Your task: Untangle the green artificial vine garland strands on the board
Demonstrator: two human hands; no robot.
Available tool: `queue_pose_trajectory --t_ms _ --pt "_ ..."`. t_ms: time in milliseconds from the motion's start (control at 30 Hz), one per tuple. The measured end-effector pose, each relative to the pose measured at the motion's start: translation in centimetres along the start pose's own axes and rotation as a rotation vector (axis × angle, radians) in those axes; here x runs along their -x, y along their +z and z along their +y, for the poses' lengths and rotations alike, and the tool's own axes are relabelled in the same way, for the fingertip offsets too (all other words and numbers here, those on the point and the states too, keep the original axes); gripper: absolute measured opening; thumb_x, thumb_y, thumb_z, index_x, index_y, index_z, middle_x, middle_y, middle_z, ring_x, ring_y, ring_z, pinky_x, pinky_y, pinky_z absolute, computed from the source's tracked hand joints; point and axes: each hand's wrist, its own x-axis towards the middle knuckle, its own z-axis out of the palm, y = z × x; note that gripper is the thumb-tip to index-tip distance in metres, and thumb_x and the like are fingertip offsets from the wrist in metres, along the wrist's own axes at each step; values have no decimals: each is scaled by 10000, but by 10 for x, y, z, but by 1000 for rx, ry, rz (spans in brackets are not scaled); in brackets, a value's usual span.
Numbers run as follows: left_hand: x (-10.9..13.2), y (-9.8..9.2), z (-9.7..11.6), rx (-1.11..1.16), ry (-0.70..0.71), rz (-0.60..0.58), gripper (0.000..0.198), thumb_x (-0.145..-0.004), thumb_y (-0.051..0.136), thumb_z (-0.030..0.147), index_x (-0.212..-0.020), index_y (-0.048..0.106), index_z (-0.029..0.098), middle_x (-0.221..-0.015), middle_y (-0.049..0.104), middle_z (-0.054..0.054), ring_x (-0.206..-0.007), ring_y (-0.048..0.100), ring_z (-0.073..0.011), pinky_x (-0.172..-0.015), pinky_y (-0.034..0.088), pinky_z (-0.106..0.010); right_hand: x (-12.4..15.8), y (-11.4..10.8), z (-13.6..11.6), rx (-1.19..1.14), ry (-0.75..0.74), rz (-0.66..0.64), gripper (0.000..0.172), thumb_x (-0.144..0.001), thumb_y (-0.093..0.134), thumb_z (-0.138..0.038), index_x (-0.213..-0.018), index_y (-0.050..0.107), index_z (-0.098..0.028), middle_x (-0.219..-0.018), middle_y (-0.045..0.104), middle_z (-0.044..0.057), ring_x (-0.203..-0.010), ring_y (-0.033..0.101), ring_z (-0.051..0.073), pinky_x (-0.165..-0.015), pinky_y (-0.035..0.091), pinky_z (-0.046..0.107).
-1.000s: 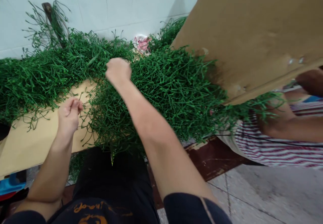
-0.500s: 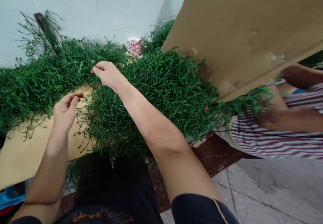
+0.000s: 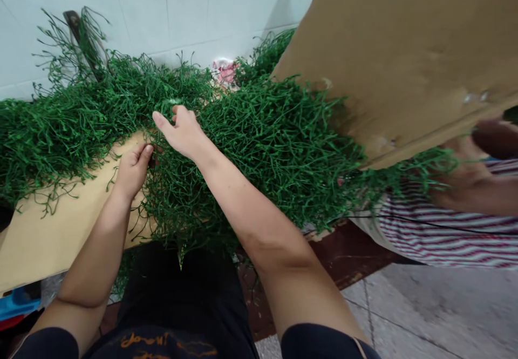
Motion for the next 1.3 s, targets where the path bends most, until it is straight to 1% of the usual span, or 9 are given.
queue_pose_trajectory --t_ms 167,233,533,733,867,1000,1100,1200,1300 --pt "1 1 -2 -19 19 -51 418 -858 431 517 -605 460 185 -522 426 24 -505 411 -98 -519 346 -245 14 -2 -22 -233 138 -274 415 -848 472 -523 -635 500 -167 -584 458 -10 -581 427 91 -597 375 250" --pt "3 2 -4 -25 -1 -72 418 -878 389 501 -615 464 184 -541 454 20 -513 422 -99 -527 351 -244 14 -3 -29 -279 134 -283 372 -897 441 -407 -612 467 -171 -564 447 -23 -537 390 77 -571 346 240" --pt "27 -3 7 -312 40 -102 401 -892 335 390 -558 424 185 -512 411 25 -535 408 -112 -563 315 -260 -4 9 -13 374 31 8 351 -908 426 -319 -590 423 -170 -607 464 7 -644 462 120 -655 328 274" --pt "55 -10 21 -190 155 -266 438 -900 324 419 -546 433 187 -508 429 17 -525 428 -112 -573 346 -262 -35 -32 36 317 172 334 440 -929 315 -453 -623 456 -170 -617 466 26 -748 533 165 -708 401 327" --pt "42 -15 4 -148 -72 -168 413 -887 351 445 -629 546 188 -518 483 13 -506 464 -118 -537 382 -254 -27 -35 22 2 46 177 484 -871 340 -589 -620 428 -184 -549 373 -14 -583 471 100 -584 400 273" --pt "29 -24 -10 -392 -67 -193 304 -805 535 414 -959 644 175 -920 662 -77 -809 595 -191 -726 465 -320 -11 -21 -11 -258 66 -13 424 -848 446 -553 -628 418 -192 -533 357 -23 -542 435 82 -524 378 240" --pt "26 -33 -7 -407 -63 -51 448 -823 503 454 -1143 580 149 -1111 620 -136 -945 593 -227 -826 470 -377 -3 -18 -24 -275 89 -71 362 -863 501 -444 -617 418 -191 -541 380 -15 -575 450 94 -536 378 243" --pt "22 -30 1 -232 -6 25 477 -847 449 499 -1145 564 144 -1158 607 -132 -1008 590 -214 -882 463 -366 3 -17 -32 -248 87 -132 342 -875 508 -363 -596 411 -190 -539 385 -15 -576 444 95 -535 362 247" --pt "15 -13 5 -40 -5 -65 419 -841 473 491 -1050 576 142 -963 665 -93 -854 624 -176 -784 493 -319 4 -14 -38 -240 67 -152 356 -884 496 -328 -575 387 -190 -526 355 -26 -554 405 84 -543 341 246"
